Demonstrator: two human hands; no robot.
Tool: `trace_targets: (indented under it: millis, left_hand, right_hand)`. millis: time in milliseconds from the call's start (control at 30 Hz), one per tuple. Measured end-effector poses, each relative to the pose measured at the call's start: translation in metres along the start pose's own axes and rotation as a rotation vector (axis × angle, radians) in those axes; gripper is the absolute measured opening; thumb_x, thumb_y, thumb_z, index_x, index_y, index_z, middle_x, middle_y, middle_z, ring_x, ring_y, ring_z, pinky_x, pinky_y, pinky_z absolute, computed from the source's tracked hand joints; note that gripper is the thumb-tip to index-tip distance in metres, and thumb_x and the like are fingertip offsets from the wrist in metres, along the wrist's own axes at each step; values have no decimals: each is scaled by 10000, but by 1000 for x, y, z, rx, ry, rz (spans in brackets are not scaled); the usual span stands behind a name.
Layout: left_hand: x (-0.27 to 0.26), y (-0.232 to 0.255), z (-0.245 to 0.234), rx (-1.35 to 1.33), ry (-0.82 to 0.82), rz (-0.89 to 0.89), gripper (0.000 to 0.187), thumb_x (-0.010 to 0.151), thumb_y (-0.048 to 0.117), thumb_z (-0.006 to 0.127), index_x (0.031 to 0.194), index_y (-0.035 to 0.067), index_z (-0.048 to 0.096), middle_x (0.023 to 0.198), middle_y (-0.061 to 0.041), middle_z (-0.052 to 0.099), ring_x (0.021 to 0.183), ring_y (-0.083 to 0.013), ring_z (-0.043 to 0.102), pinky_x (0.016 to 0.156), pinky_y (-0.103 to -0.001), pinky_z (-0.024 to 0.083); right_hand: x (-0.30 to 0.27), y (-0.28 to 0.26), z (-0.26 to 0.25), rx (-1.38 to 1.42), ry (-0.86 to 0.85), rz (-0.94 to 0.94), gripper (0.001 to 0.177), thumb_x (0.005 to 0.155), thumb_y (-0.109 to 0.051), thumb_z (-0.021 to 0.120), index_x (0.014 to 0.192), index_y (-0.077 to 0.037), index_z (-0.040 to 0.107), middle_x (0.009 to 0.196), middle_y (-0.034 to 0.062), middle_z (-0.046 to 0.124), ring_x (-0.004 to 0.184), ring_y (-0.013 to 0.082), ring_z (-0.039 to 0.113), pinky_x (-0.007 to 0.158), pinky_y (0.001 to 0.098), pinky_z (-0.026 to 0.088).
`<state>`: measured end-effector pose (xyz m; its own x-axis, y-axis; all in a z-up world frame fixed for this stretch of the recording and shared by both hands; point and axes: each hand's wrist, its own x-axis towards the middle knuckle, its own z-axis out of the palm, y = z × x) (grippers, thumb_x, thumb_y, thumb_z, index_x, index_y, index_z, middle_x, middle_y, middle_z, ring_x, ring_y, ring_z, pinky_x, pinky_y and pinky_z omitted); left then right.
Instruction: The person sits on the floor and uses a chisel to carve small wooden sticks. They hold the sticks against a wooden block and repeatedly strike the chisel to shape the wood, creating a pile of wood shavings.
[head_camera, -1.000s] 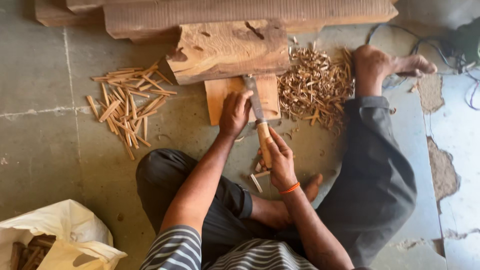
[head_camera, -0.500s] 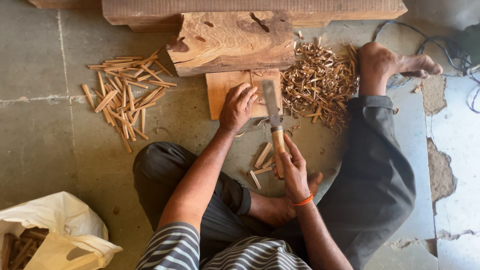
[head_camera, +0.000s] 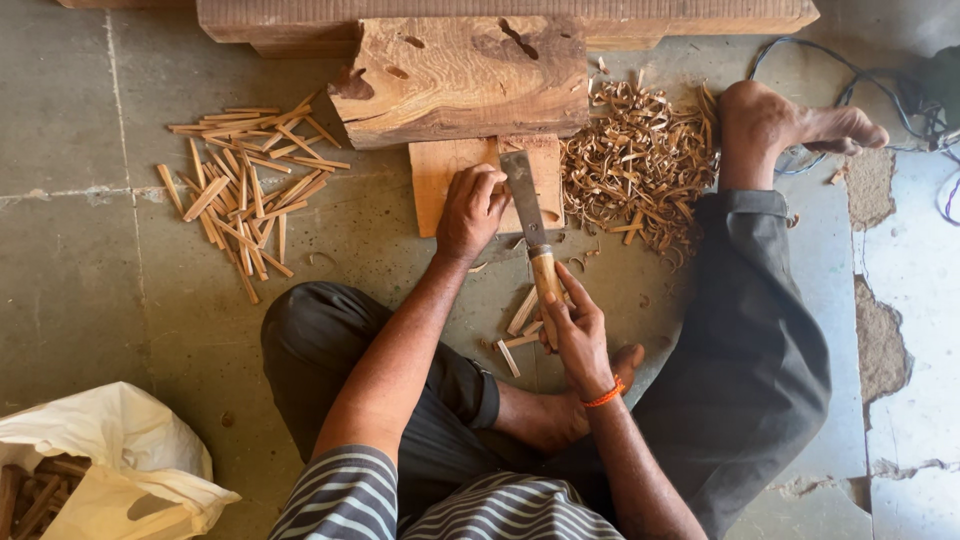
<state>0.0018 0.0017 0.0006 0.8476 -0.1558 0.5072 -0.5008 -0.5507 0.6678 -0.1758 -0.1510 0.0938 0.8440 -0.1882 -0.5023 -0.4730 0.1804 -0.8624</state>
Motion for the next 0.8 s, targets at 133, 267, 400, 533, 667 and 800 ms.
trace_targets:
  millis: [133,267,400,533,667,800]
  left_hand:
    - [4,1,0,12,-29,28,345,837,54,840,1157,58,712,1153,-92,626,1042,-262,623,943,-376,538]
    - [2,0,1,0,11,-4,381,812,38,833,1173,81,720,1133,-77,649,1052,-266,628,940,-381,534]
    - [-7,5,-4,18,14,59,339,803,24,830,1119,105,741,1069,-58,657,1045,-268,627,950,-399,527]
    - [3,6,-2,15,20,44,252,813,73,847,1032,129,735,1082,-54,654,1036,-252,626,926,-379,535]
    - [1,3,-1,1,30,50,241,829,63,843,1041,100,736,1063,-55,646,1022,-254,623,920,-383,534]
    - [-3,7,0,16,15,39,256,828,24,817,1067,73,737,1094,-76,647,1031,-270,621,922,-385,537]
  right_hand:
    - [8,-6,10,-93,41,-19,603,1002,-226,630,1561,-82,456,721,37,581,488,75,504,413,234,404]
    - [23,-12,29,-123,48,-61,601,990,-204,610,1554,-83,438,742,0,603,481,62,507,404,233,409]
    - [2,-9,31,-141,40,-54,603,1002,-207,604,1570,-88,440,692,-4,542,483,51,468,410,224,381]
    - [1,-9,18,-92,38,-3,588,1008,-205,615,1556,-81,442,713,-3,565,496,53,483,409,229,389]
    - [14,-2,20,-59,49,-4,604,997,-199,614,1563,-90,434,698,-3,553,481,59,474,397,238,383]
    - [19,5,35,-39,71,-24,601,1000,-187,606,1567,-102,422,699,4,573,473,74,495,392,250,408]
